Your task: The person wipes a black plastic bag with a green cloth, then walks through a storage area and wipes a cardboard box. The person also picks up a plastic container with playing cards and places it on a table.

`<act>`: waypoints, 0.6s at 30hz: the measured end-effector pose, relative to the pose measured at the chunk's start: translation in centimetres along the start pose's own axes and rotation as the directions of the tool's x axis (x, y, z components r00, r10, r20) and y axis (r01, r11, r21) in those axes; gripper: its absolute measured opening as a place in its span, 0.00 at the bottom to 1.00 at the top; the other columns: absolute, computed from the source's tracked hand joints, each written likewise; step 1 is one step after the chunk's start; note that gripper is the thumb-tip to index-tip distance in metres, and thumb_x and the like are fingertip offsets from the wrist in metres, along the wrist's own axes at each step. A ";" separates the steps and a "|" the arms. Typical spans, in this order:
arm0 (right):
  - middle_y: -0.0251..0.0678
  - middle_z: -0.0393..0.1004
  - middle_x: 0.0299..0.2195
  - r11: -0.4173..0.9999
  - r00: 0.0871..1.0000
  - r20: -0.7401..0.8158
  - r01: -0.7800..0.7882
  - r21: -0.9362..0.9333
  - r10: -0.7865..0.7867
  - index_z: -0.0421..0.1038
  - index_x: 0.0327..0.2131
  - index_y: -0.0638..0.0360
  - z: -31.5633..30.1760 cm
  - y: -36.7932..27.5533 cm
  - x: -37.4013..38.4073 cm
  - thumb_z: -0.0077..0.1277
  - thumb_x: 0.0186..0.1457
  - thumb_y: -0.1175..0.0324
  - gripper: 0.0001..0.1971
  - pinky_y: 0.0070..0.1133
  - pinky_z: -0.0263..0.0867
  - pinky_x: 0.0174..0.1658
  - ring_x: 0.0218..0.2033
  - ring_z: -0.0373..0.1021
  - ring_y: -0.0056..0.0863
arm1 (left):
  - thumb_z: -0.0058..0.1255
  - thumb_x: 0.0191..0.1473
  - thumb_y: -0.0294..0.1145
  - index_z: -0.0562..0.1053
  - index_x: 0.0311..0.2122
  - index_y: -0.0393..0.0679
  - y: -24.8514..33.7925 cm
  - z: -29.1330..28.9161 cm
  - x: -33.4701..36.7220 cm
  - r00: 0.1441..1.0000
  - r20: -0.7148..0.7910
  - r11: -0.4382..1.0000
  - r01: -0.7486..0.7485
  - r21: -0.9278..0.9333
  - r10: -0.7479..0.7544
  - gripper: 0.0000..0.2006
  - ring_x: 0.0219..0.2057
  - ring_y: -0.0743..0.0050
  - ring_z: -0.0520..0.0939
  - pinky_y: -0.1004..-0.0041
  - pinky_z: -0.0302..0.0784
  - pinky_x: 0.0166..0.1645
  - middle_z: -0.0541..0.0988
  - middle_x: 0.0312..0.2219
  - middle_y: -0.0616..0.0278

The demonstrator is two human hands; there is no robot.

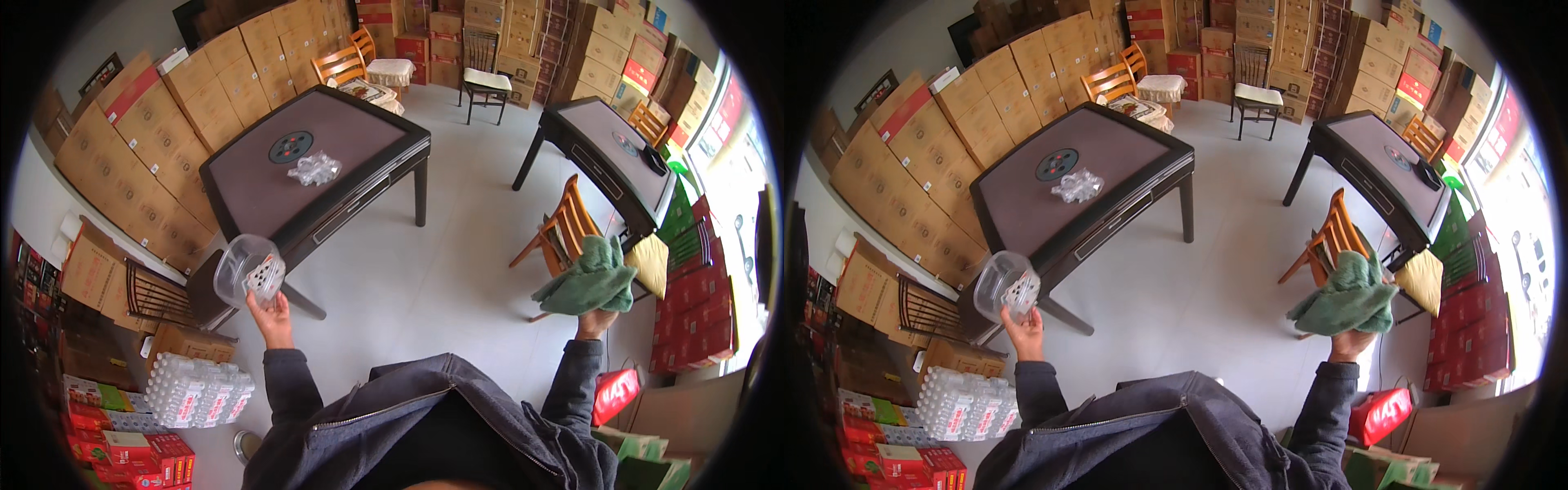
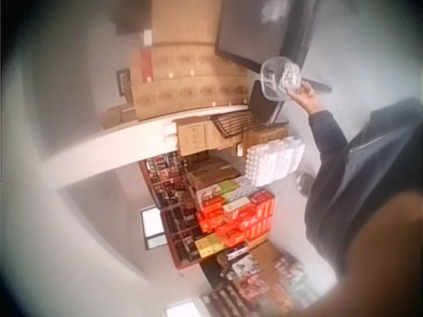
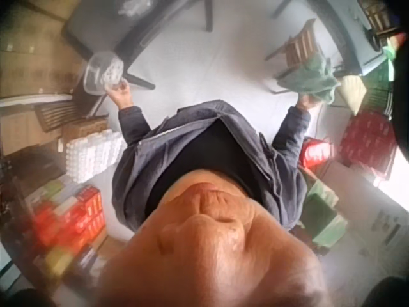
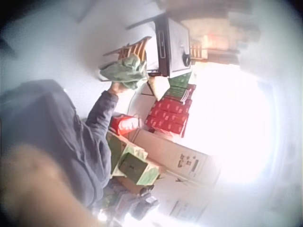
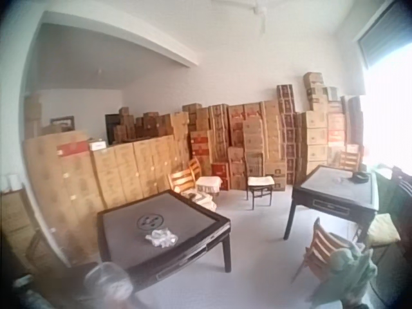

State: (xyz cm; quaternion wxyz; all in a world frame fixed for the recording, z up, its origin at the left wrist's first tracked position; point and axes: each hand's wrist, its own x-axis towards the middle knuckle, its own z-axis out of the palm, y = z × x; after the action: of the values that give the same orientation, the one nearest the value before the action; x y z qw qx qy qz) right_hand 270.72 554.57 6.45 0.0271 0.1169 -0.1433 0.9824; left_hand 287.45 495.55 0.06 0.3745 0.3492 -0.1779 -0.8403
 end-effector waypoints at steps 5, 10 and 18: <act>0.42 0.58 0.56 0.970 0.969 0.067 -0.242 0.024 0.240 0.57 0.55 0.54 -2.4 3.1 14.3 0.36 0.57 0.49 0.27 0.40 0.47 0.58 0.55 0.55 0.40 | 0.56 0.43 0.51 0.68 0.44 0.48 -5.0 5.3 0.4 0.989 -0.023 0.989 -0.147 0.015 0.148 0.25 0.36 0.72 0.72 0.75 0.73 0.39 0.70 0.39 0.66; 0.41 0.64 0.51 0.932 0.937 0.137 -0.340 0.128 0.322 0.64 0.50 0.57 -5.2 8.3 26.6 0.38 0.57 0.52 0.23 0.38 0.49 0.58 0.53 0.58 0.40 | 0.55 0.44 0.51 0.67 0.46 0.48 -11.0 12.9 4.7 0.982 -0.056 0.984 -0.177 0.030 0.179 0.26 0.34 0.75 0.71 0.77 0.72 0.38 0.69 0.38 0.67; 0.41 0.60 0.54 0.935 0.932 0.193 -0.334 0.118 0.308 0.58 0.54 0.58 -6.2 11.7 46.4 0.38 0.58 0.54 0.24 0.38 0.47 0.59 0.54 0.57 0.40 | 0.54 0.45 0.51 0.68 0.45 0.49 -22.3 30.6 18.8 0.990 0.111 0.996 -0.084 -0.009 0.085 0.24 0.33 0.75 0.71 0.76 0.72 0.38 0.71 0.37 0.67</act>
State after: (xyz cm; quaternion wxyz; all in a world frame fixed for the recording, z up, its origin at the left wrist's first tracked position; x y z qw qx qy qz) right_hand 223.31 546.05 8.45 -0.1554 0.1774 -0.0886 0.9677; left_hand 245.24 497.16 0.22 0.3999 0.2933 -0.2113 -0.8423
